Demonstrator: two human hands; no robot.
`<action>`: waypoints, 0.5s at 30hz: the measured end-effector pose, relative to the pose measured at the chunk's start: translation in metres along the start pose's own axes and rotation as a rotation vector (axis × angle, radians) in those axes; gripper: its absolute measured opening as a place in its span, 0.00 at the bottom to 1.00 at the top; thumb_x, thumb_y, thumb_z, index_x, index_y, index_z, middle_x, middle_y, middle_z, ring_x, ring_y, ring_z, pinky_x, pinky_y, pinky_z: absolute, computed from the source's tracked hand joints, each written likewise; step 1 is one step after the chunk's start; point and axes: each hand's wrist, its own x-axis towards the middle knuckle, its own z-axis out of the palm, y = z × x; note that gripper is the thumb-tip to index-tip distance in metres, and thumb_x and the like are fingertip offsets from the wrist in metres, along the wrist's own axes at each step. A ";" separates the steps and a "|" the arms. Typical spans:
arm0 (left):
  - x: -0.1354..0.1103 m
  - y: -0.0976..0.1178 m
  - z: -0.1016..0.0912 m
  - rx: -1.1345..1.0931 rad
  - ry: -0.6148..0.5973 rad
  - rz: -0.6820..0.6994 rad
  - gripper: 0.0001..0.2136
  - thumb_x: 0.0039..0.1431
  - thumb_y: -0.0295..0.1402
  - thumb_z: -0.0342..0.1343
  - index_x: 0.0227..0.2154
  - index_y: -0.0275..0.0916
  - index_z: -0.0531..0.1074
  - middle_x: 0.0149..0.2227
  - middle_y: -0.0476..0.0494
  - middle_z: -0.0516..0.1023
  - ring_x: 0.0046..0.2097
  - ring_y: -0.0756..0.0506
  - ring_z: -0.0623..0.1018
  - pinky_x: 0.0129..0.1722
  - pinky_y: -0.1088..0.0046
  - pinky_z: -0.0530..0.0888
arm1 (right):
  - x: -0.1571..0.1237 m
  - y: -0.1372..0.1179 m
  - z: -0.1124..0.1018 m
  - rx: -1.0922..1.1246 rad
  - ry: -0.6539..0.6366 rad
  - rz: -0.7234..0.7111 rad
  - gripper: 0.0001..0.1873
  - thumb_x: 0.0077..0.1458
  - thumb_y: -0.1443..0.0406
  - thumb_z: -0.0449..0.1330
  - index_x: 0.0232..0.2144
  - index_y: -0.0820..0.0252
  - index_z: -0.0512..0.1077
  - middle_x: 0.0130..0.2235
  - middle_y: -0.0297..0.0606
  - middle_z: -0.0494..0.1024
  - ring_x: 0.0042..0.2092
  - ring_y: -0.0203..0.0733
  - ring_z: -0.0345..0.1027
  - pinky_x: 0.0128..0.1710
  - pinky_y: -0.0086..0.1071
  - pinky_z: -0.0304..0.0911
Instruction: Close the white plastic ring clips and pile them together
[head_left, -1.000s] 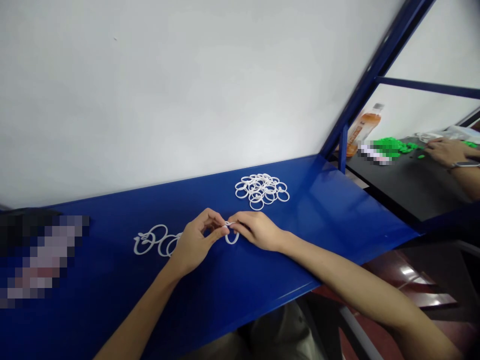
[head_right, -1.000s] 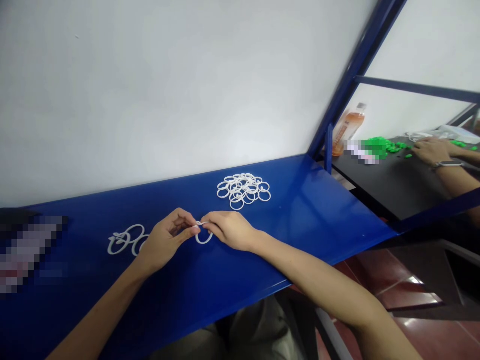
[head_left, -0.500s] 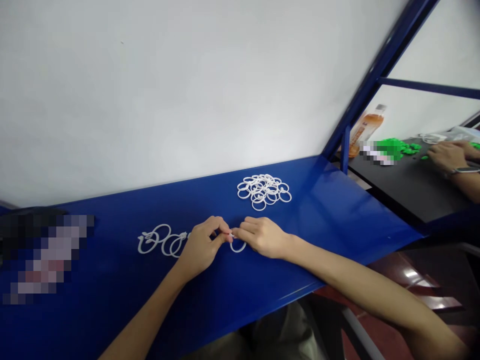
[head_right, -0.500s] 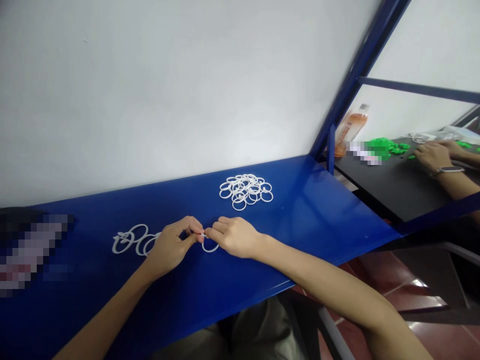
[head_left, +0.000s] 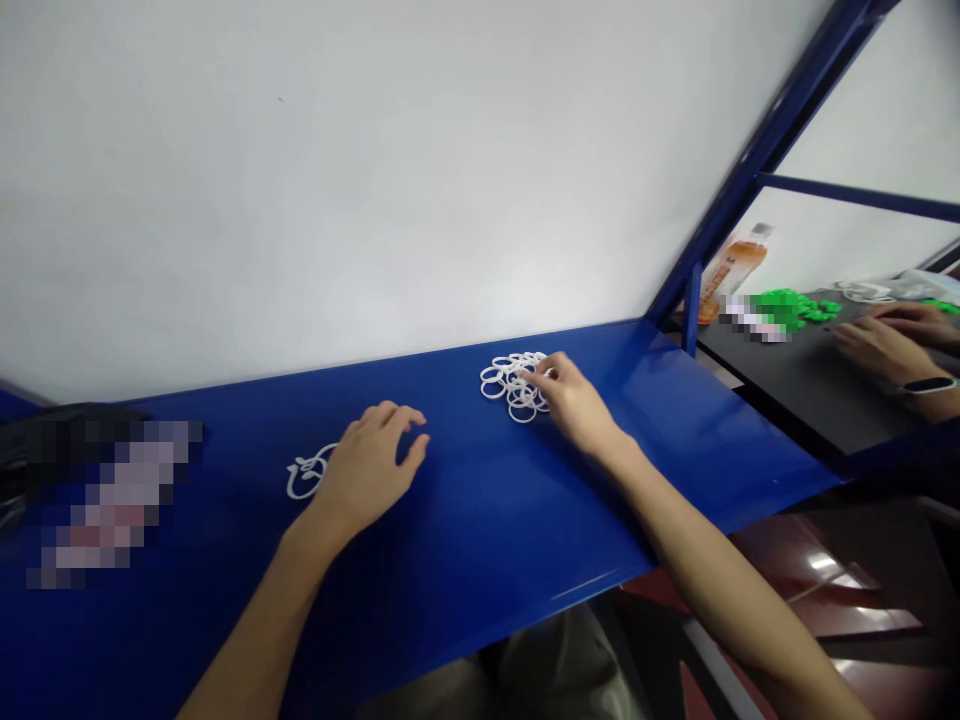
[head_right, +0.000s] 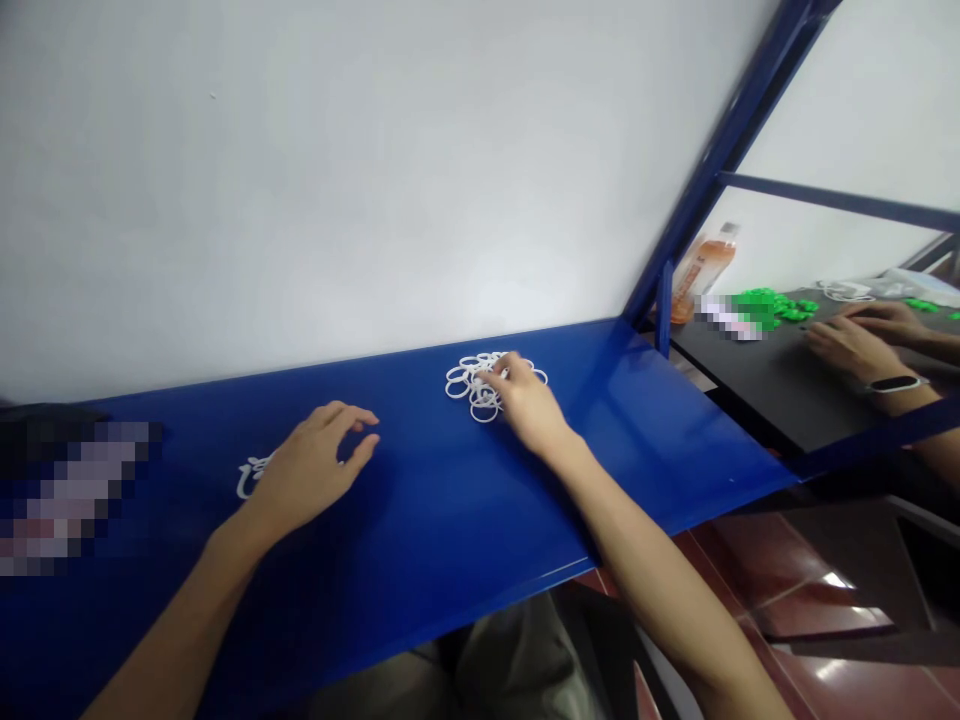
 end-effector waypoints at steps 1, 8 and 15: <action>0.000 -0.008 -0.005 0.082 -0.036 -0.036 0.12 0.60 0.37 0.49 0.43 0.43 0.73 0.44 0.41 0.76 0.48 0.38 0.74 0.50 0.57 0.68 | 0.001 0.013 -0.004 -0.019 0.034 0.074 0.19 0.64 0.72 0.51 0.53 0.56 0.73 0.47 0.44 0.73 0.43 0.45 0.68 0.41 0.35 0.65; -0.005 -0.040 -0.020 0.230 -0.286 -0.140 0.21 0.54 0.38 0.49 0.50 0.43 0.73 0.48 0.39 0.75 0.49 0.36 0.75 0.50 0.55 0.68 | 0.003 0.062 -0.005 0.092 0.048 0.201 0.05 0.59 0.70 0.60 0.35 0.61 0.77 0.36 0.39 0.78 0.35 0.40 0.70 0.39 0.32 0.64; -0.009 -0.049 -0.025 0.216 -0.413 -0.133 0.22 0.56 0.35 0.48 0.54 0.45 0.70 0.51 0.42 0.76 0.53 0.38 0.75 0.49 0.58 0.68 | 0.002 0.064 0.002 0.056 0.023 0.205 0.05 0.58 0.71 0.61 0.34 0.62 0.78 0.35 0.41 0.77 0.35 0.41 0.70 0.39 0.32 0.63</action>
